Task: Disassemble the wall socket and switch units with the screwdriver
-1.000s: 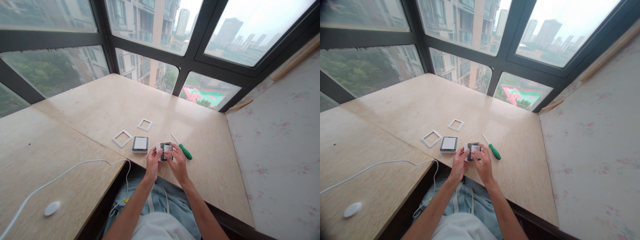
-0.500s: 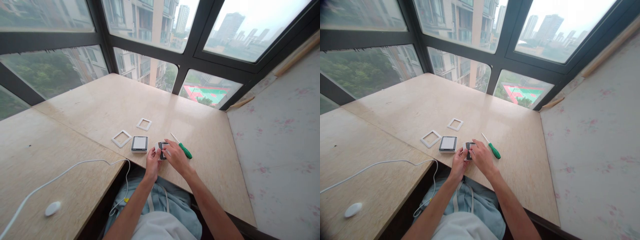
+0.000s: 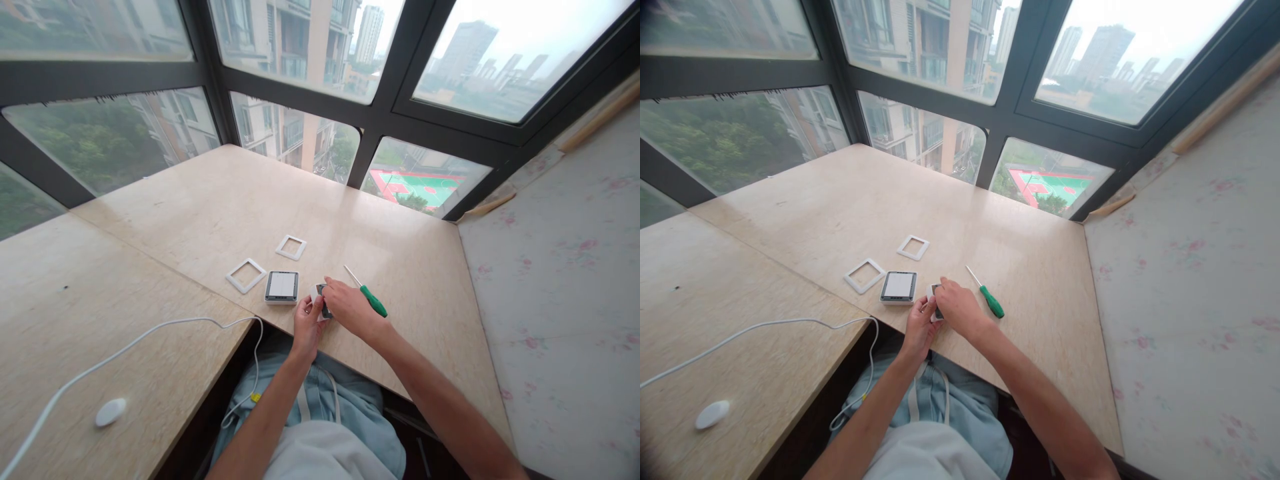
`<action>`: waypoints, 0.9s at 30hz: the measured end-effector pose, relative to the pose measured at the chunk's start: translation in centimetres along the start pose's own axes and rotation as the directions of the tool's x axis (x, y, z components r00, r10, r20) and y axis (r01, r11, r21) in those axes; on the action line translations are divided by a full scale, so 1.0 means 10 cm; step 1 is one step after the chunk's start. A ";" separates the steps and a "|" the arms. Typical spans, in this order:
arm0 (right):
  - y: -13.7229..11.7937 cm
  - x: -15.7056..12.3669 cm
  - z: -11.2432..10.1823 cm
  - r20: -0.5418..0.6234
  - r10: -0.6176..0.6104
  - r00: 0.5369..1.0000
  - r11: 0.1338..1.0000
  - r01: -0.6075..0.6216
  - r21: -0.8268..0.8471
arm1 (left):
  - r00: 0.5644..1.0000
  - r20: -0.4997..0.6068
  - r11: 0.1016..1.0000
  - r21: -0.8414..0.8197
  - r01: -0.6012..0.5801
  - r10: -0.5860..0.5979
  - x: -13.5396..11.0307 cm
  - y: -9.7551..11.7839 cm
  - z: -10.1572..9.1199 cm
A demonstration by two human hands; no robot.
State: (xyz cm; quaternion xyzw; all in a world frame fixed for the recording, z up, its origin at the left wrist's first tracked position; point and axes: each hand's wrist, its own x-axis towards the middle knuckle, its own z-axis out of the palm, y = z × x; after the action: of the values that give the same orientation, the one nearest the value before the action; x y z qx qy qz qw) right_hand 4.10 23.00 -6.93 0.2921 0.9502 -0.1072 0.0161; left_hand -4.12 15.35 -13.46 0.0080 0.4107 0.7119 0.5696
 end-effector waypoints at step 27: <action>0.32 0.10 0.31 0.101 0.377 0.921 0.497 -0.294 0.817 | 0.999 0.007 0.999 0.017 -0.042 0.041 -0.01 0.05 -0.02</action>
State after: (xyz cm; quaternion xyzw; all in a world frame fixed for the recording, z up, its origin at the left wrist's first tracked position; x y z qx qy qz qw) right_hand 4.96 25.42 -10.65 0.4491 0.7155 -0.5157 -0.1433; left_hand -4.62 15.16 -13.26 0.0238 0.4146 0.7200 0.5561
